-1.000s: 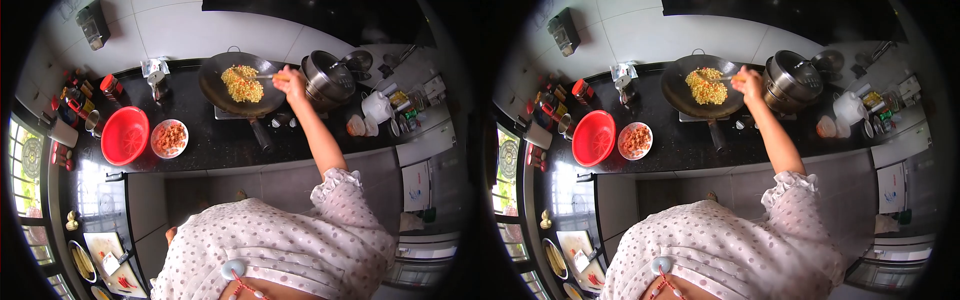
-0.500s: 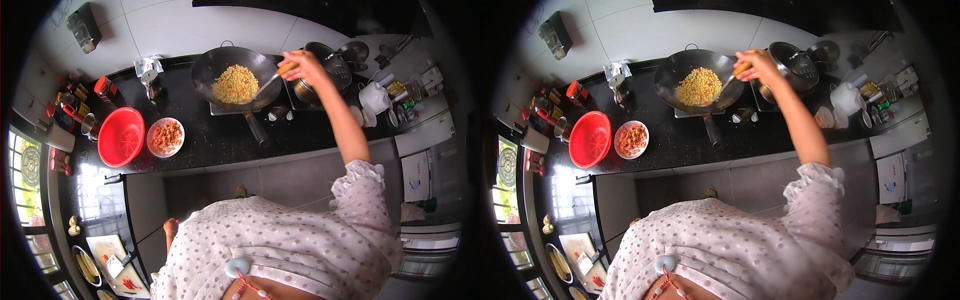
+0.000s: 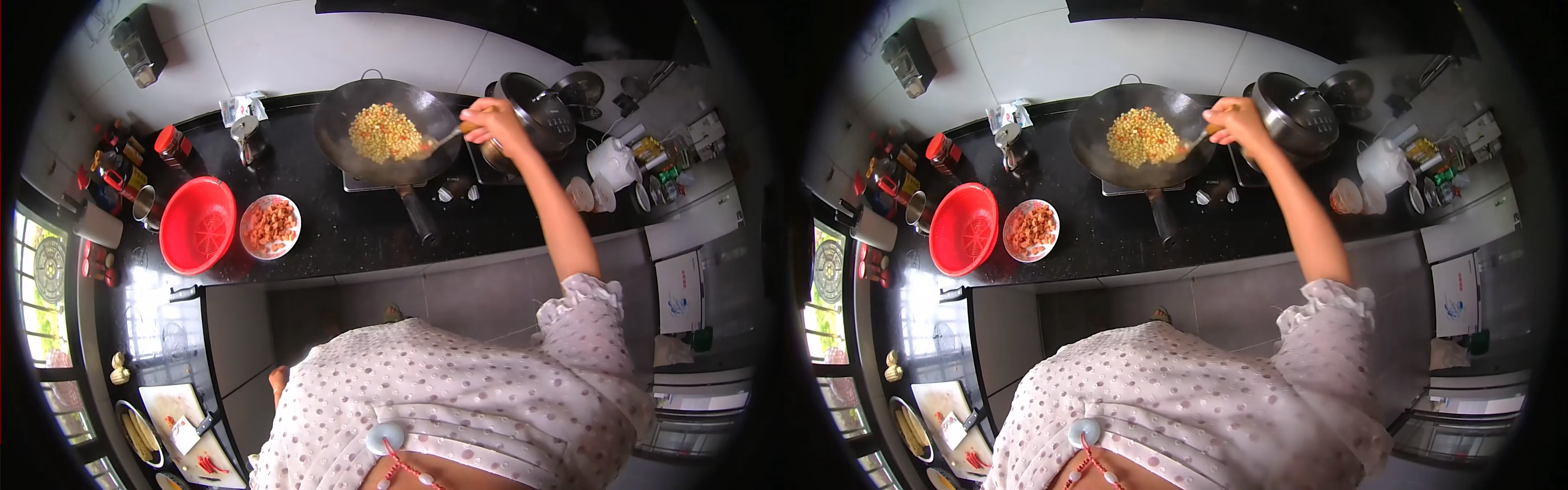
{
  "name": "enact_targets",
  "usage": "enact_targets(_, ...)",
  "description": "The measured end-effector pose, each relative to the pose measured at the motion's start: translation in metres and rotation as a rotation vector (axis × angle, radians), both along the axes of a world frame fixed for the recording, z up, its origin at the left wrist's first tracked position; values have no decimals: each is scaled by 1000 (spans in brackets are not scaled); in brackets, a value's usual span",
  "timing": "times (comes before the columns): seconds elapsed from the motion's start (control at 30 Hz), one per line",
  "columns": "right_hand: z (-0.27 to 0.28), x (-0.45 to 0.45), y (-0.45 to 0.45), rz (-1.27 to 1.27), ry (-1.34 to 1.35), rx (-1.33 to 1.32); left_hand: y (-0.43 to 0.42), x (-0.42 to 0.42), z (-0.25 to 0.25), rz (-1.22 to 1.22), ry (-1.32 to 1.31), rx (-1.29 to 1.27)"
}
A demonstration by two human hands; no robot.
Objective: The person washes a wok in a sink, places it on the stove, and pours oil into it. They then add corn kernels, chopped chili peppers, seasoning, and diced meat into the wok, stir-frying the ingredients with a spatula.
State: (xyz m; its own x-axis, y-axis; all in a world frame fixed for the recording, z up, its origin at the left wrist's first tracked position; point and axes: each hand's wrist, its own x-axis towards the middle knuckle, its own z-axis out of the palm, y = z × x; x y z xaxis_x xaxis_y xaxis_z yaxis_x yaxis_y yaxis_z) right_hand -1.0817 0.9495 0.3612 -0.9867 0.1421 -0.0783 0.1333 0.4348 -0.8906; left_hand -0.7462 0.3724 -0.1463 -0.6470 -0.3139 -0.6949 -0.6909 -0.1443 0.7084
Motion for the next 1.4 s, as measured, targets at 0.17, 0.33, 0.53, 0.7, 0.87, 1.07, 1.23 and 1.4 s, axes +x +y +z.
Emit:
enact_targets(0.17,-58,-47,-17,184,221,-89,54,-93,111,149,84,222)
enact_targets(0.33,-15,-56,-38,403,358,89,88,-178,169,33,211,198)
enact_targets(0.53,-109,7,-32,112,274,-398,116,-251,181,99,281,378)
enact_targets(0.7,-124,64,7,86,311,-271,128,-285,156,285,341,499)
enact_targets(0.87,-153,45,-10,-48,338,-519,139,-300,149,490,319,386)
enact_targets(1.07,-108,74,28,15,271,-335,135,-320,136,683,322,345)
enact_targets(1.23,-156,38,-5,-72,387,-486,133,-311,150,662,347,369)
enact_targets(1.4,-124,65,11,-31,226,-571,127,-293,180,503,441,422)
